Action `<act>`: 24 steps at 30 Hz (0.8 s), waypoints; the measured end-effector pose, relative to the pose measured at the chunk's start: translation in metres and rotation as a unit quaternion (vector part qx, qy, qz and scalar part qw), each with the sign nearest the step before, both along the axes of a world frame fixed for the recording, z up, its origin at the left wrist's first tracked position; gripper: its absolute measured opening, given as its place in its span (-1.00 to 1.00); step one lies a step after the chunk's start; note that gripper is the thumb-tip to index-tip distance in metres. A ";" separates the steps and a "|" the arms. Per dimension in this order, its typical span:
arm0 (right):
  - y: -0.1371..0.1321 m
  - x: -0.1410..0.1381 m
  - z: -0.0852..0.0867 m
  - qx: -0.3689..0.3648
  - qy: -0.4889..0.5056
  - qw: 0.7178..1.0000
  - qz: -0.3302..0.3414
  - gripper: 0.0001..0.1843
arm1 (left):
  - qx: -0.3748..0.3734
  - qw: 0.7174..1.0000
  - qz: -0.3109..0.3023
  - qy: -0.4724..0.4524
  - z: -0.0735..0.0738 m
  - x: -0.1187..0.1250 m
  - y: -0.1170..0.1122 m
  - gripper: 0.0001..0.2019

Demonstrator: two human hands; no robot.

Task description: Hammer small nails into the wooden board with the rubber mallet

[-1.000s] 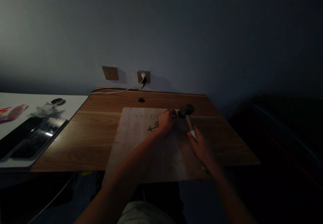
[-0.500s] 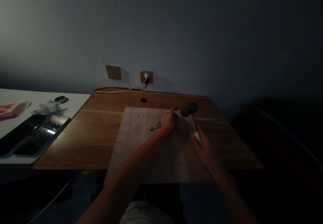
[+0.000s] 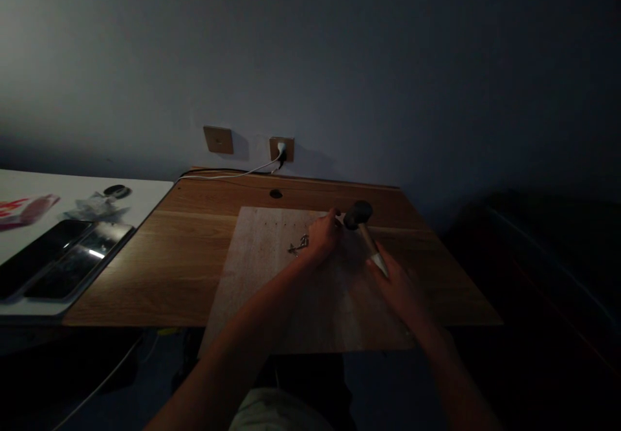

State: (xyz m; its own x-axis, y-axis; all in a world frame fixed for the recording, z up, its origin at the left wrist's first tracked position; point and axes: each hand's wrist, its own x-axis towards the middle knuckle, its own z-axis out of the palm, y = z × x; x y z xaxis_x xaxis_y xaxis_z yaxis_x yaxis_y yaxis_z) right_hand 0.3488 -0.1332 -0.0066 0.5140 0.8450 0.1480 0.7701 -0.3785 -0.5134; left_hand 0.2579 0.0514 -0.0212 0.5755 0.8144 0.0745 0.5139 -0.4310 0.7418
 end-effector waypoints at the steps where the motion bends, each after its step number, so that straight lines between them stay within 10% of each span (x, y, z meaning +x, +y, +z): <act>1: 0.001 0.000 0.000 -0.004 0.001 1.000 0.006 -0.31 | 0.001 1.000 0.001 0.001 0.000 0.000 0.000 -0.56; 24: -0.004 -0.009 0.000 -0.028 -0.008 1.000 -0.001 -0.34 | 0.004 1.000 0.001 0.020 -0.005 0.001 0.002 -0.58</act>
State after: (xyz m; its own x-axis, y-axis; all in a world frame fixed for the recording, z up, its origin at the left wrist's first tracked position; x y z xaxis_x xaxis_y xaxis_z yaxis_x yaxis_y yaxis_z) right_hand 0.3399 -0.1368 -0.0066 0.5137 0.8510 0.1088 0.7776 -0.4082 -0.4781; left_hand 0.2586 0.0537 -0.0257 0.5764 0.8151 0.0584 0.5433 -0.4356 0.7177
